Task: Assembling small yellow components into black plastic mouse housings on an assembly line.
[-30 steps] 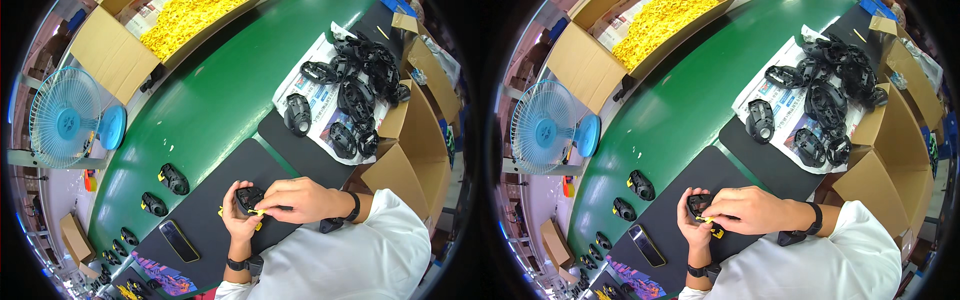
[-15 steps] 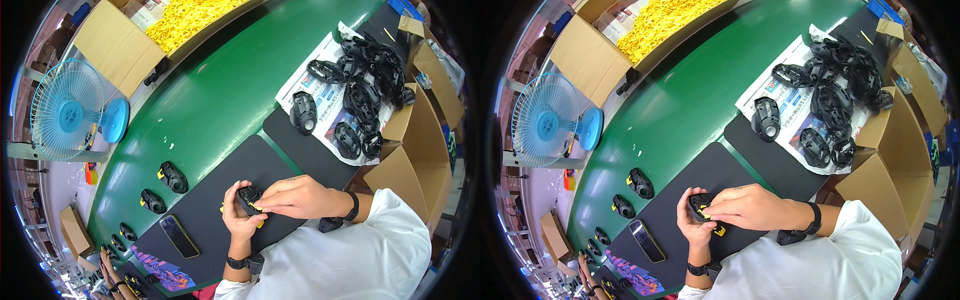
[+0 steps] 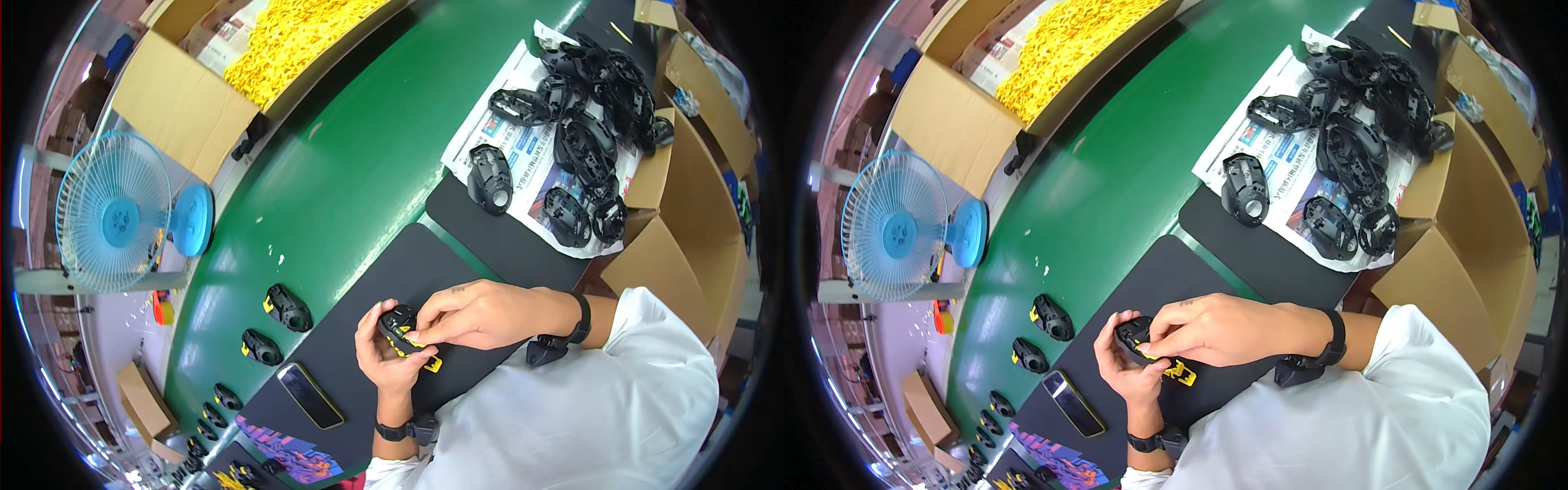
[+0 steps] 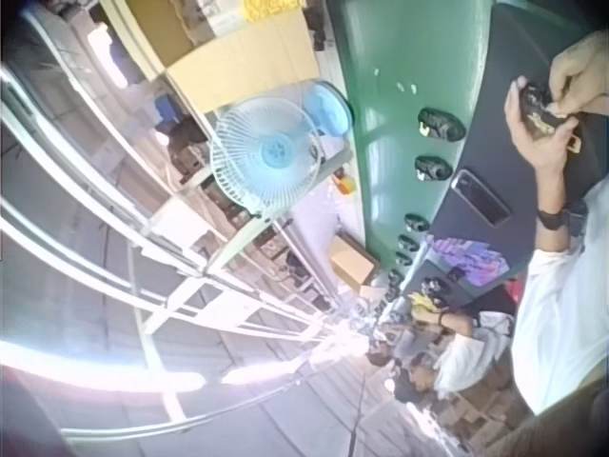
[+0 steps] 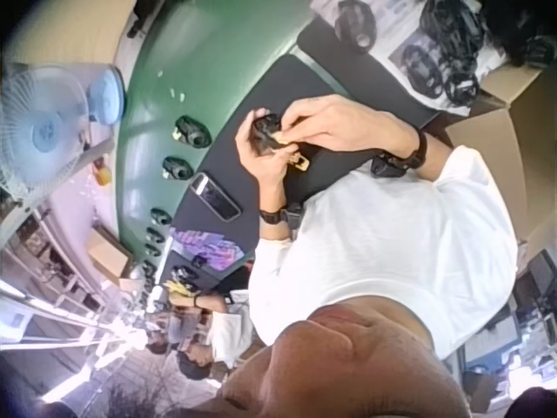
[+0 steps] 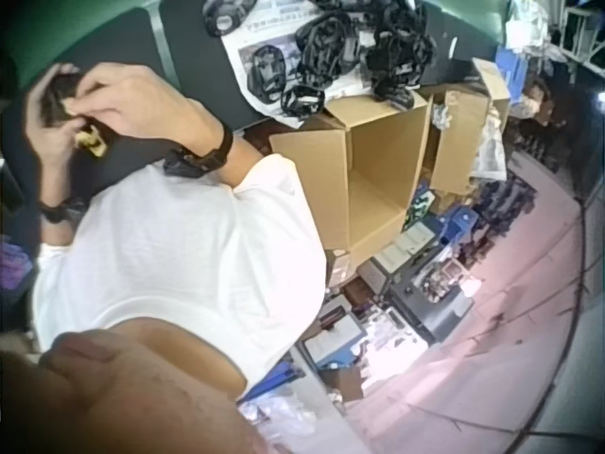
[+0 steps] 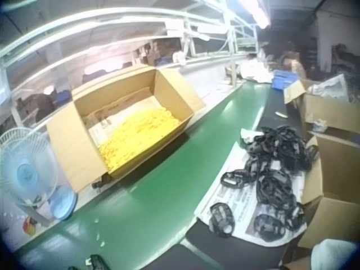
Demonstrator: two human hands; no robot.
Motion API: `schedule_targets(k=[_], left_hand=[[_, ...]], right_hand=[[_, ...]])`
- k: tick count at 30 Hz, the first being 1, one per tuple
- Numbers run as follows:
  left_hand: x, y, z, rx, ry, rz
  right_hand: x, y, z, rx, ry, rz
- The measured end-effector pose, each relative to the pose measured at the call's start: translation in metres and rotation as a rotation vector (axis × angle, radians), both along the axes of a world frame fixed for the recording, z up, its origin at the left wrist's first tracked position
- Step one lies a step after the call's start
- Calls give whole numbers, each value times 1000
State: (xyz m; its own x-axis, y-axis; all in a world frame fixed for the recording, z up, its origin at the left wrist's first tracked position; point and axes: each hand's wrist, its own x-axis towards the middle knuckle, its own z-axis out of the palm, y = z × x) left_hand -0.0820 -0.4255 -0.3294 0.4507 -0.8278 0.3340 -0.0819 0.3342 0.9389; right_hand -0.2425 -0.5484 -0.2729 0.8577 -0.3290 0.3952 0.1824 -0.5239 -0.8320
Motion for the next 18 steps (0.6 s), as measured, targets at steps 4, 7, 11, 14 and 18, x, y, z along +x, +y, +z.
schedule_targets(k=[4, 7, 11, 14, 18], left_hand=[[4, -1, 1, -2, -3, 12], [8, 1, 4, 14, -85, 83], [12, -8, 9, -161, -391, 115], [14, -10, 7, -217, -451, 152], [11, -17, 15, -282, -495, 143]], right_hand=[[-2, 10, 6, -123, 38, -68], [-8, 15, 16, -152, 119, -35], [-15, 23, 21, -261, 71, -84], [-19, 23, 23, -331, 47, -83], [-17, 24, 18, -357, -22, -101]])
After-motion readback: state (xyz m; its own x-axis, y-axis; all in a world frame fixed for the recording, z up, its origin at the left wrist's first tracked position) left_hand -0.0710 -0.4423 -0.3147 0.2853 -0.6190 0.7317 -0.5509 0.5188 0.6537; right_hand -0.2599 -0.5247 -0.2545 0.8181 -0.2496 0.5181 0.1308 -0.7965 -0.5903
